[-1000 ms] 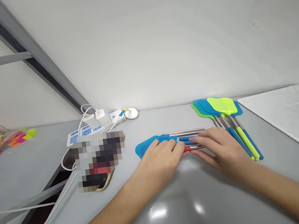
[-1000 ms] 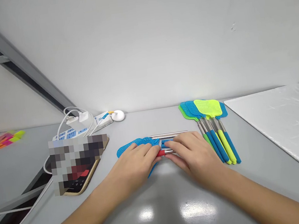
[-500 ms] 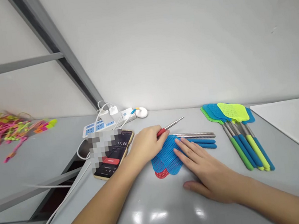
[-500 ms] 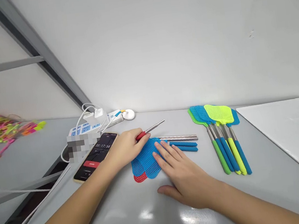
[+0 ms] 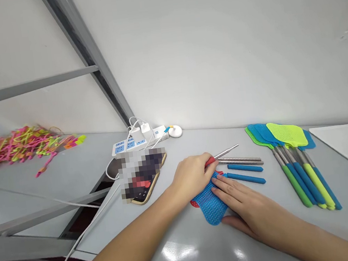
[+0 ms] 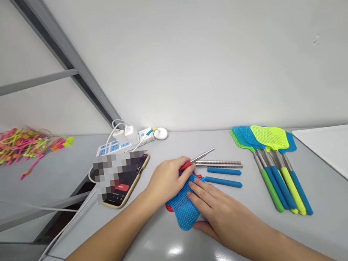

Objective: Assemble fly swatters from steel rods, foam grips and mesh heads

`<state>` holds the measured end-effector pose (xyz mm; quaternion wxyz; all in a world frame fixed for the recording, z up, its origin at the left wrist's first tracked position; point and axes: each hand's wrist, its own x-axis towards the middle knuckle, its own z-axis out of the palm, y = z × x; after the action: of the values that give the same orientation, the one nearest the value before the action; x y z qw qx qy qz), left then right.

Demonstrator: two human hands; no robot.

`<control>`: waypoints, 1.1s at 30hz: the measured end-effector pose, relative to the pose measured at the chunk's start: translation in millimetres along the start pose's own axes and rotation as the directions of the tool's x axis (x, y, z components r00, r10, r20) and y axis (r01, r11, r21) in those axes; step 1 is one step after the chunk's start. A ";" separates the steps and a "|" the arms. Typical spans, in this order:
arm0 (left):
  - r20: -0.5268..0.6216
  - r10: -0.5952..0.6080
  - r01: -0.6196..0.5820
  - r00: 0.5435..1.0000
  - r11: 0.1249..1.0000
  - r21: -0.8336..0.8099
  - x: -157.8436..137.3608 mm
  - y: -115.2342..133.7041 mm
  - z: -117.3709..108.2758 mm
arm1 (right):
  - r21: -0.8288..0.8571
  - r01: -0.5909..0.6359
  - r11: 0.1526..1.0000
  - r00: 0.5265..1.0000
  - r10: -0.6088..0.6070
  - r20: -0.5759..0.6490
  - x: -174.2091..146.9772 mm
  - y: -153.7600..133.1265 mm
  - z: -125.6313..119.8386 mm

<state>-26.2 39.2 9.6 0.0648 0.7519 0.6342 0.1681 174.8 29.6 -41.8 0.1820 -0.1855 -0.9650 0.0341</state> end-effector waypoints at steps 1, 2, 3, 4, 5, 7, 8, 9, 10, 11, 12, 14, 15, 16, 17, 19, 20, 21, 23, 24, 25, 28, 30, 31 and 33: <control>0.003 0.001 -0.001 1.000 1.000 -0.008 -0.7 1.9 -0.4 | -0.012 0.010 1.000 1.000 -0.010 -0.009 -0.2 0.1 0.7; 0.005 0.002 -0.002 1.000 1.000 -0.016 -1.2 3.2 -0.7 | -0.024 0.016 1.000 1.000 -0.016 -0.014 -0.2 0.3 0.7; 0.004 0.001 0.000 1.000 1.000 -0.022 -1.4 3.9 -0.8 | -0.030 0.021 0.999 1.000 -0.021 -0.021 -0.1 0.4 0.3; 0.001 -0.003 0.003 1.000 1.000 -0.026 -1.2 3.9 -0.7 | -0.030 0.020 0.999 0.999 -0.021 -0.029 0.0 0.5 -0.5; -0.005 -0.008 0.008 1.000 1.000 -0.028 -0.7 3.2 -0.5 | -0.025 0.018 1.000 0.999 -0.019 -0.038 0.3 0.5 -1.6; -0.016 -0.021 0.021 1.000 0.999 -0.028 1.1 0.3 0.4 | -0.008 0.023 1.000 0.998 -0.024 -0.057 1.0 0.3 -3.8; -0.019 -0.027 0.027 0.999 0.999 -0.027 2.2 -1.6 1.2 | 0.001 0.027 1.000 0.998 -0.027 -0.062 1.5 0.3 -4.9; -0.019 -0.032 0.032 0.999 0.999 -0.026 3.4 -3.5 2.2 | 0.009 0.028 1.000 0.998 -0.027 -0.062 2.0 0.6 -5.9; -0.015 -0.037 0.036 0.999 0.999 -0.026 4.5 -5.3 3.5 | 0.013 0.026 1.000 0.998 -0.025 -0.059 2.5 1.2 -6.8; -0.010 -0.040 0.040 0.999 0.999 -0.025 5.5 -6.9 5.0 | 0.014 0.018 1.000 0.998 -0.018 -0.060 3.0 2.2 -7.6; -0.004 -0.042 0.042 0.999 0.999 -0.024 6.3 -8.3 6.6 | 0.011 0.006 1.000 0.998 -0.005 -0.063 3.3 3.6 -8.4; 0.009 -0.044 0.044 0.999 0.999 -0.023 7.7 -10.2 9.6 | -0.003 -0.030 1.000 0.997 0.030 -0.078 3.2 7.3 -9.7; 0.014 -0.045 0.045 0.999 0.999 -0.022 8.2 -10.8 10.8 | -0.011 -0.051 0.999 0.995 0.050 -0.083 2.7 9.5 -10.2; 0.017 -0.046 0.047 0.999 0.999 -0.020 8.6 -11.2 11.7 | -0.015 -0.074 0.997 0.994 0.073 -0.085 2.0 11.6 -10.7; 0.020 -0.048 0.048 0.999 0.999 -0.019 8.9 -11.5 12.2 | -0.013 -0.099 0.995 0.992 0.098 -0.083 1.1 13.5 -11.1; 0.020 -0.051 0.051 0.998 0.999 -0.017 9.1 -11.5 12.4 | 0.010 -0.149 0.989 0.986 0.150 -0.071 -0.5 16.4 -12.3; 0.018 -0.052 0.052 0.999 0.999 -0.015 9.1 -11.4 12.2 | 0.029 -0.172 0.985 0.983 0.173 -0.066 -1.1 17.4 -13.0; 0.016 -0.051 0.051 0.999 0.999 -0.014 8.9 -11.1 11.9 | 0.048 -0.193 0.980 0.979 0.195 -0.062 -1.5 18.0 -13.9; 0.012 -0.047 0.047 0.999 0.999 -0.012 8.2 -10.2 11.1 | 0.076 -0.227 0.971 0.971 0.232 -0.057 -1.3 18.6 -15.8; 0.010 -0.045 0.045 0.999 0.999 -0.010 7.8 -9.6 10.7 | 0.085 -0.240 0.967 0.968 0.245 -0.054 -0.9 18.8 -16.7; 0.007 -0.041 0.041 0.999 0.999 -0.009 7.3 -8.9 10.2 | 0.091 -0.249 0.964 0.966 0.254 -0.051 -0.5 19.0 -17.5; -0.003 -0.027 0.027 1.000 1.000 -0.006 5.8 -6.3 8.3 | 0.092 -0.258 0.962 0.964 0.263 -0.040 0.7 20.0 -18.6; -0.009 -0.018 0.018 1.000 1.000 -0.009 4.7 -4.5 6.6 | 0.082 -0.262 0.962 0.963 0.266 -0.044 0.9 20.9 -18.0; -0.011 -0.014 0.014 1.000 1.000 -0.012 4.3 -3.7 5.5 | 0.074 -0.266 0.961 0.962 0.269 -0.049 0.8 21.5 -17.4; -0.015 -0.004 0.003 1.000 1.000 -0.020 3.6 -2.7 3.1 | 0.059 -0.288 0.956 0.955 0.291 -0.064 0.7 22.7 -16.4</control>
<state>-27.2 43.6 6.4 0.0676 0.7487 0.6343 0.1800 187.9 50.9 -29.3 0.2142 -0.3214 -0.9192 0.0772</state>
